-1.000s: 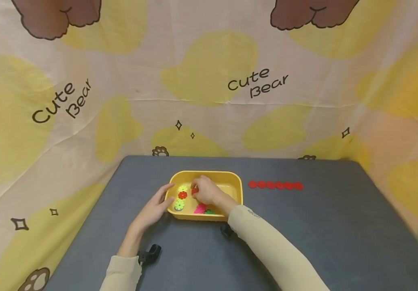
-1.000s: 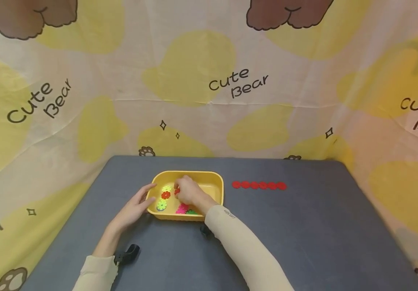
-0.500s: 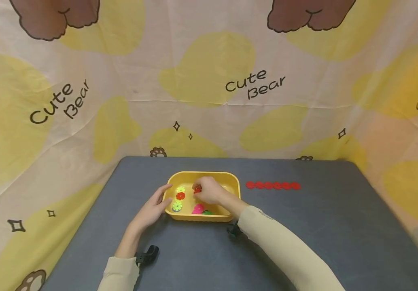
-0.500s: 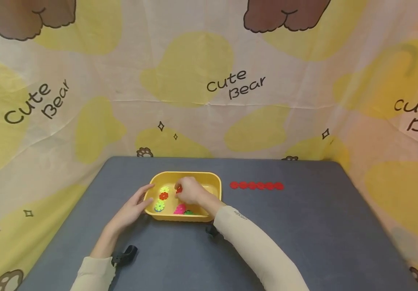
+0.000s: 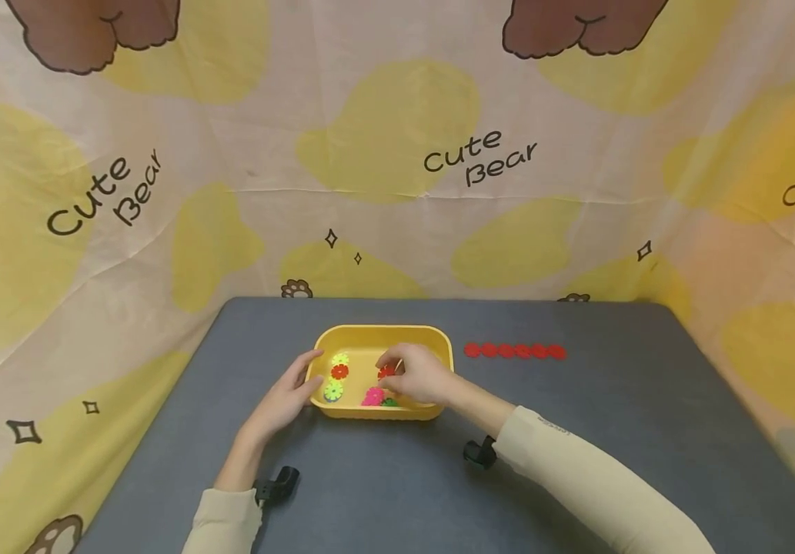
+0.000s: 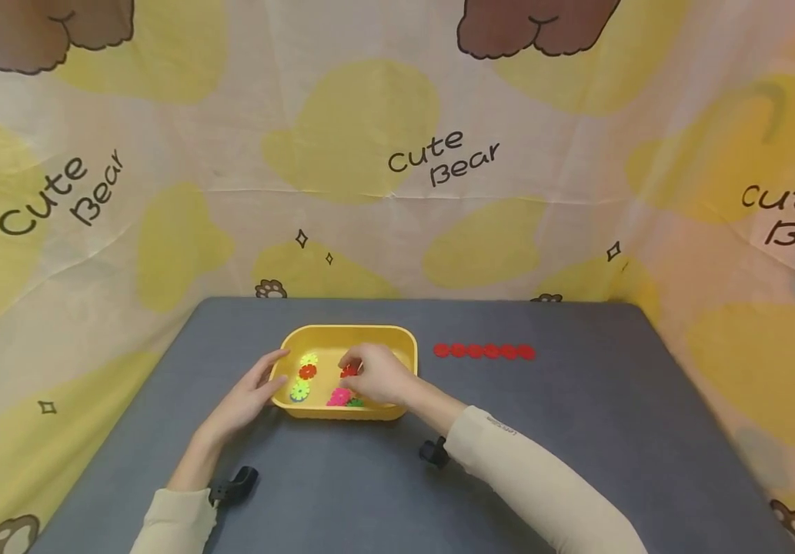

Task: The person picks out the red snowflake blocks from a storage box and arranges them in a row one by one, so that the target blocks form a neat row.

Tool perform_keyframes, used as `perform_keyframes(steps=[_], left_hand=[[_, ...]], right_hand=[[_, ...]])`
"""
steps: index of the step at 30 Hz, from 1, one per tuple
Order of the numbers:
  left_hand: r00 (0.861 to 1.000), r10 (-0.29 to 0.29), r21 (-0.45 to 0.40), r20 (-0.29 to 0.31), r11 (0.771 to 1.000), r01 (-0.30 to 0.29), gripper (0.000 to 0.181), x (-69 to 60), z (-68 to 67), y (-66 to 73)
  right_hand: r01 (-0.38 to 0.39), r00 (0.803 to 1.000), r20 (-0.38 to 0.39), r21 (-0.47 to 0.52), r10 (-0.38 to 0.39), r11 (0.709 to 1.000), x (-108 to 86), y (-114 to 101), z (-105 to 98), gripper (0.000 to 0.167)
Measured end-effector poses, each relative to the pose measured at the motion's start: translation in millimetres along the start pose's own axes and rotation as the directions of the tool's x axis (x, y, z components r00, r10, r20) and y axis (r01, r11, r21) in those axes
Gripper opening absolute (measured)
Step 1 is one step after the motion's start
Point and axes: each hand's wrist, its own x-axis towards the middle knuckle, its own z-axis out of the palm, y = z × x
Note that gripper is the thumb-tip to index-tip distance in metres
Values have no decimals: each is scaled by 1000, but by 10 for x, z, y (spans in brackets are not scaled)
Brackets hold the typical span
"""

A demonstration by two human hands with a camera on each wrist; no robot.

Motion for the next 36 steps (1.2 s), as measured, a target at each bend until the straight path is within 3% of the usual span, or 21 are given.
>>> perform_keyframes(steps=[8,15,23,36], left_hand=[[1000,-5,0,0,1000,5,55,4,-6,5],[1000,-12,10,0,1000,12,55,10,-5,19],[1000,-4,0,2,1000,4,56,13,3,25],[1000,1,13,-1,1000,-1,55,29,6,-5]], right_hand=[[-55,994,-84,117,65,992,-333,170,-178,26],[-35,988,-138,201,64,979,-575,384,-422,30],[-120,966,-209,152,151,981,-770,677,-743,33],[-252,897,-361,59,256,966,-1097,1303,-1301,36]])
